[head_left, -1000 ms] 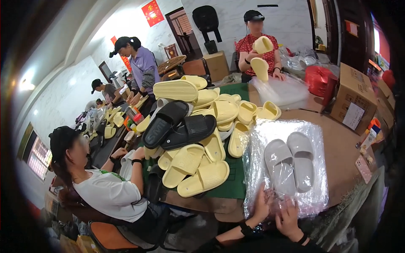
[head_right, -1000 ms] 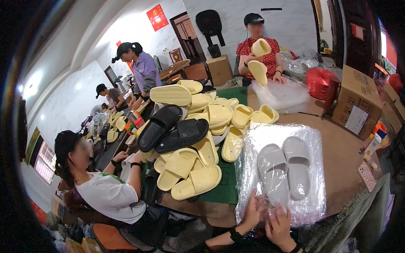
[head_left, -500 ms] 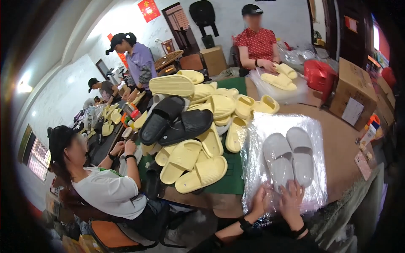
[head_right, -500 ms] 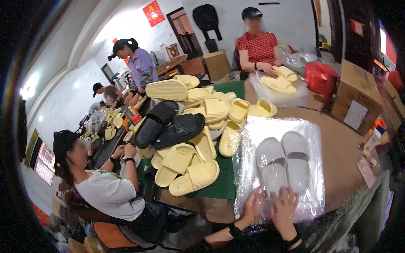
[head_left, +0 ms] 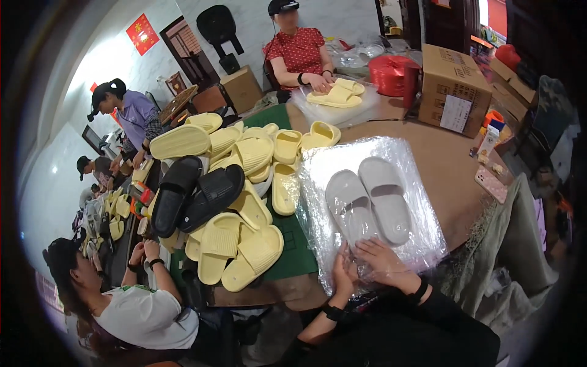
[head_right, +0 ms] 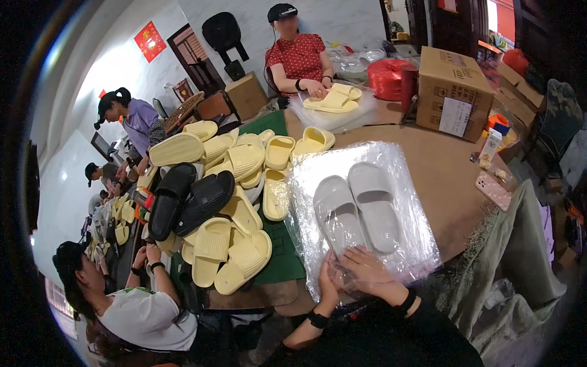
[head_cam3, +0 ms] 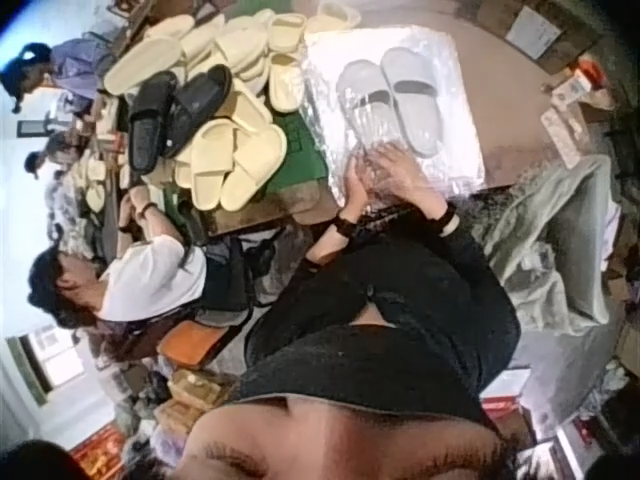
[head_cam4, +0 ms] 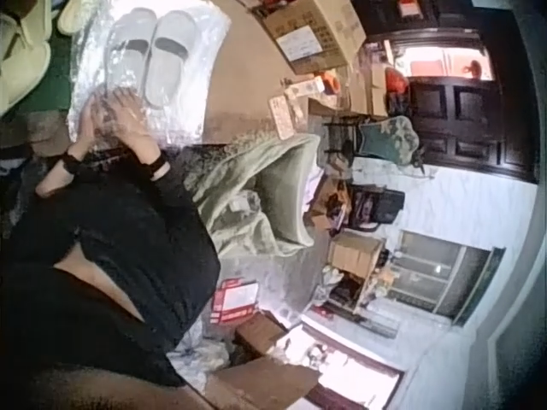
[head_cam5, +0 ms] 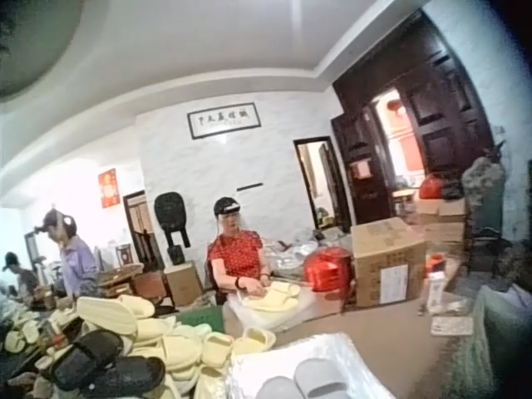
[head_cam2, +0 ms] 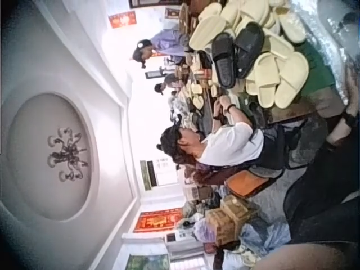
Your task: The recorder is packaging pairs of sandals into plastic bags in a shoe manufacturing environment.
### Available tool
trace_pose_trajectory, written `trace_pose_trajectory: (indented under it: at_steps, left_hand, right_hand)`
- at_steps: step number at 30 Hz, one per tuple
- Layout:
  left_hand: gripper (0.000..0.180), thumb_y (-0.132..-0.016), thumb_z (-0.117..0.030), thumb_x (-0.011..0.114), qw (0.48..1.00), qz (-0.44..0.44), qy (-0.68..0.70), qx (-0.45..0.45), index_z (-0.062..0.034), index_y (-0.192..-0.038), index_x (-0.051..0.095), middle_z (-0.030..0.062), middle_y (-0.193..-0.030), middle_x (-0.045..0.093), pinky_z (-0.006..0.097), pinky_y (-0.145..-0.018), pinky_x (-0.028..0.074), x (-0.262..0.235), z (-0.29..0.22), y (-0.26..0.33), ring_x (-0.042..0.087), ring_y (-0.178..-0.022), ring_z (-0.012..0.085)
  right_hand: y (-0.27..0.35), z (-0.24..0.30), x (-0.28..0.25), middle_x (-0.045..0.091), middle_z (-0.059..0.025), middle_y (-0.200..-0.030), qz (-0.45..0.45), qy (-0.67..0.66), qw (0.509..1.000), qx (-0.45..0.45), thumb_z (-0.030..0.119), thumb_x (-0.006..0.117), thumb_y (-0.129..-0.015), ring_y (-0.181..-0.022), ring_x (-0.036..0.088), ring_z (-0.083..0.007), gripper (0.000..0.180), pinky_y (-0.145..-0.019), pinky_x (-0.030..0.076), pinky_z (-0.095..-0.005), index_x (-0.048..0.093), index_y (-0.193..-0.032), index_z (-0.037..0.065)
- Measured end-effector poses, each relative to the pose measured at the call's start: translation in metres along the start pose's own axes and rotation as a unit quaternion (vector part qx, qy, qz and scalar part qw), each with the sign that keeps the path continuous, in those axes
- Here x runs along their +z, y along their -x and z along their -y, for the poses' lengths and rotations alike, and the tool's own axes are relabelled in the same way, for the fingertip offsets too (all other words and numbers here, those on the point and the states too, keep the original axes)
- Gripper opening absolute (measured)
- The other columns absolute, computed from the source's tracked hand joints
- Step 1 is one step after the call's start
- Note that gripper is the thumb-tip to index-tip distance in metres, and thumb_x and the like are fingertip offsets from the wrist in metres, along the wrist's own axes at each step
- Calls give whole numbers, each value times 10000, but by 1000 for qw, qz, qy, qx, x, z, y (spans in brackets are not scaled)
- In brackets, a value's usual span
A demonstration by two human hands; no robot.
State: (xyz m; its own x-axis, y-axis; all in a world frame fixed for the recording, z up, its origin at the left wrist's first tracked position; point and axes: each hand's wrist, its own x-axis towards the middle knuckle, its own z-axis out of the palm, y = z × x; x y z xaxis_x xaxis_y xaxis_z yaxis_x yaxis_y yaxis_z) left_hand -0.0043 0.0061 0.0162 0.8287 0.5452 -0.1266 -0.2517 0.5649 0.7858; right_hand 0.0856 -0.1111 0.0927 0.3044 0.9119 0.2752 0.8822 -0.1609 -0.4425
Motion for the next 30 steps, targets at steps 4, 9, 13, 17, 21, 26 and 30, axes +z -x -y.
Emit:
trace_pose_trajectory:
  at_steps: [4,9,13,17,21,26,30]
  left_hand:
    - [470,-948,-122,388,991,21,-107,73,-5,-1395,305,104,-1362,404,310,-1033,323,-13,10,0,405,-1240,205]
    - [538,-883,-3,510,958,31,-258,119,15,-1382,307,107,-1281,464,275,-933,409,5,-6,8,489,-1121,168]
    - [547,-878,1,533,981,13,-168,99,4,-1370,293,109,-1188,500,262,-859,442,-2,-3,3,519,-1012,127]
    - [496,-877,-58,578,985,-62,-128,100,-29,-1299,320,70,-1011,545,242,-749,461,9,-5,4,539,-846,114]
    - [421,-866,-79,604,981,-39,-168,89,-46,-1217,374,44,-905,539,245,-703,460,-1,-1,3,529,-770,112]
    - [395,-863,-46,600,975,-21,-196,106,-25,-1203,400,49,-934,534,235,-708,453,-5,4,2,532,-806,102]
    - [363,-864,-40,599,967,-18,-227,116,-13,-1190,440,37,-926,528,224,-710,454,-7,8,-1,525,-791,88]
  right_hand:
    - [2,-4,9,482,-184,-1274,-27,-12,1000,5,173,622,-730,-1248,407,-314,491,-1091,218,-462,531,-1199,58]
    - [-5,0,1,448,-154,-1299,-152,110,973,136,235,656,-694,-1254,351,-347,500,-1059,188,-535,563,-1177,144]
    - [0,-2,-4,419,-173,-1284,-174,132,963,157,274,670,-681,-1239,328,-378,473,-1027,173,-584,594,-1135,164]
    - [9,1,-23,329,-217,-1371,-183,134,949,218,194,684,-657,-1293,269,-414,467,-1046,189,-572,610,-1114,134]
    - [24,-10,-28,250,-272,-1417,-267,-147,927,216,29,568,-665,-1305,255,-438,476,-1064,261,-458,591,-1135,99]
    - [34,-21,-29,259,-298,-1392,-177,-76,958,212,-5,541,-690,-1287,271,-454,490,-1054,290,-437,557,-1174,74]
    - [29,-28,-16,267,-268,-1417,-224,-40,940,256,-8,555,-674,-1264,336,-421,495,-1033,327,-420,576,-1156,103]
